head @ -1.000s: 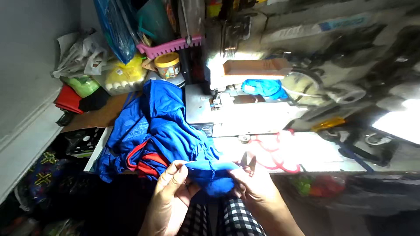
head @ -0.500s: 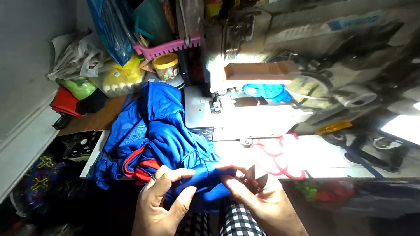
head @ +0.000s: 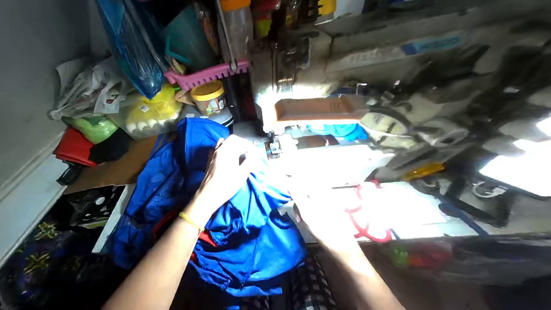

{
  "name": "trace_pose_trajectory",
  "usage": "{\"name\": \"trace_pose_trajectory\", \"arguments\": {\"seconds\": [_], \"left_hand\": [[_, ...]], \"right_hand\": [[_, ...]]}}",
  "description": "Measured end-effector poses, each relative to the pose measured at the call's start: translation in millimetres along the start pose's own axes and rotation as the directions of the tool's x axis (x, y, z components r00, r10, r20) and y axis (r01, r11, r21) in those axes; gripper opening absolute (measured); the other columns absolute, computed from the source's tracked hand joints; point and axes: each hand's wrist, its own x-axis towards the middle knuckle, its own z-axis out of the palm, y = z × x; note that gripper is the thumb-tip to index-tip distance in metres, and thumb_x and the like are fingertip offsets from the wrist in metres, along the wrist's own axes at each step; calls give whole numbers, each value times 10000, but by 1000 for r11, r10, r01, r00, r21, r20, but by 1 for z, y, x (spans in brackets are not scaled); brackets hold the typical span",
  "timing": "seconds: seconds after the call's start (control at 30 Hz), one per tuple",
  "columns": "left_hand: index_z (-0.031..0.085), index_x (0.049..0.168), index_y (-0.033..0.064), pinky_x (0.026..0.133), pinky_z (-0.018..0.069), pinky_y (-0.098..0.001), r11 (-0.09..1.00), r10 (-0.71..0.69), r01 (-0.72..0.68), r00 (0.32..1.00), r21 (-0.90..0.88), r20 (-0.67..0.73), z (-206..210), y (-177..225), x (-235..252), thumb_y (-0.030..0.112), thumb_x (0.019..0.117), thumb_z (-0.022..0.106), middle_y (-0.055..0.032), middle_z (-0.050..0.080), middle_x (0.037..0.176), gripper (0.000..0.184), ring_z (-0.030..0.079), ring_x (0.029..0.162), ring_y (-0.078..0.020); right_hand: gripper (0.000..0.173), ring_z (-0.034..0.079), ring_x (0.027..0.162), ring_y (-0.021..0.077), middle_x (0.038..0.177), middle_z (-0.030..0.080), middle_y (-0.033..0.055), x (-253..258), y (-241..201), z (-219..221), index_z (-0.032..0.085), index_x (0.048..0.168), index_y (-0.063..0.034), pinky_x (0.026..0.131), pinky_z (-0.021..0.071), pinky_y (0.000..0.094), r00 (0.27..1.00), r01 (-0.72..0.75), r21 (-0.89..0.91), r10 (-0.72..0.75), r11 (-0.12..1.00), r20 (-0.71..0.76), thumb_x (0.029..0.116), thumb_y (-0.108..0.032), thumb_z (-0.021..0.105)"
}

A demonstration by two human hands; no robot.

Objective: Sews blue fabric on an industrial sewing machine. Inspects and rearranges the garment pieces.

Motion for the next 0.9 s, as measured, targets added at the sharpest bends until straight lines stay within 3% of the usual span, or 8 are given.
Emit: {"name": "trace_pose_trajectory", "arguments": {"seconds": [0.1, 0.37, 0.47, 0.57, 0.63, 0.73, 0.8, 0.9], "left_hand": [[748, 990, 107, 906, 438, -546, 993, -77, 63, 988, 101, 137, 22, -12, 32, 211, 968, 638, -97, 673, 1109, 153, 588, 1132, -306], [674, 1197, -29, 1065, 373, -602, 973, -221, 193, 937, 123, 272, 51, -20, 85, 254, 995, 615, -226, 638, 1258, 353, 539, 1277, -382], [586, 1337, -21, 1145, 342, -507, 884, -461, 374, 797, 279, 390, 28, 23, 91, 223, 1042, 571, -199, 559, 1428, 383, 483, 1381, -328], [683, 1177, -21, 1089, 364, -567, 966, -250, 228, 947, 125, 204, 53, -12, 82, 222, 994, 605, -207, 658, 1231, 314, 559, 1252, -355], [709, 1147, 5, 1020, 393, -603, 991, -130, 123, 977, 54, 168, 47, -21, 75, 240, 1000, 607, -187, 665, 1201, 295, 570, 1222, -362], [716, 1081, 79, 1012, 417, -608, 995, -79, 72, 992, 76, 94, -1, -3, 30, 306, 1011, 637, -118, 645, 1314, 249, 557, 1278, -333], [694, 1004, 188, 1074, 383, -605, 974, -136, 117, 987, 194, 83, -25, -3, -15, 460, 938, 662, -12, 607, 1398, 282, 472, 1392, -269], [676, 909, 189, 987, 391, -603, 934, -172, 125, 979, 334, 114, -20, -12, -57, 311, 873, 683, -9, 676, 1030, 128, 593, 1168, -271]], "right_hand": [[256, 682, 717, 133, 831, 715, 15, 17, 16, 10, 740, 1131, -89, 676, 588, 382, 995, 80, -74, -84, 994, -61, 1016, -201, 541], [257, 672, 624, 110, 699, 688, -16, 24, 9, 20, 748, 1109, -93, 600, 577, 338, 992, 26, -126, -41, 992, -117, 1014, -232, 554], [259, 666, 612, 91, 686, 686, -28, 22, 11, 27, 762, 1076, -85, 587, 571, 310, 980, 51, -123, -73, 991, -183, 994, -207, 549], [255, 671, 614, 86, 687, 694, -19, 23, 10, 28, 753, 1091, -64, 589, 575, 296, 979, 53, -101, -72, 993, -192, 996, -194, 555], [243, 648, 606, 48, 695, 682, -37, 22, 11, 23, 740, 1099, -71, 578, 561, 251, 983, 59, -66, -69, 996, -171, 1006, -197, 554], [238, 573, 514, 25, 644, 640, -44, 23, 11, 7, 728, 942, -72, 489, 505, 228, 993, 19, 35, -15, 999, -116, 1023, -221, 562], [233, 523, 472, 27, 623, 612, -53, 26, 10, -4, 726, 956, -91, 453, 466, 224, 999, -32, 87, 35, 996, -36, 1026, -244, 565], [225, 498, 404, 51, 587, 614, -22, 36, 0, -8, 713, 1095, -96, 381, 428, 214, 981, -132, 248, 91, 960, 171, 1047, -267, 575]]}}
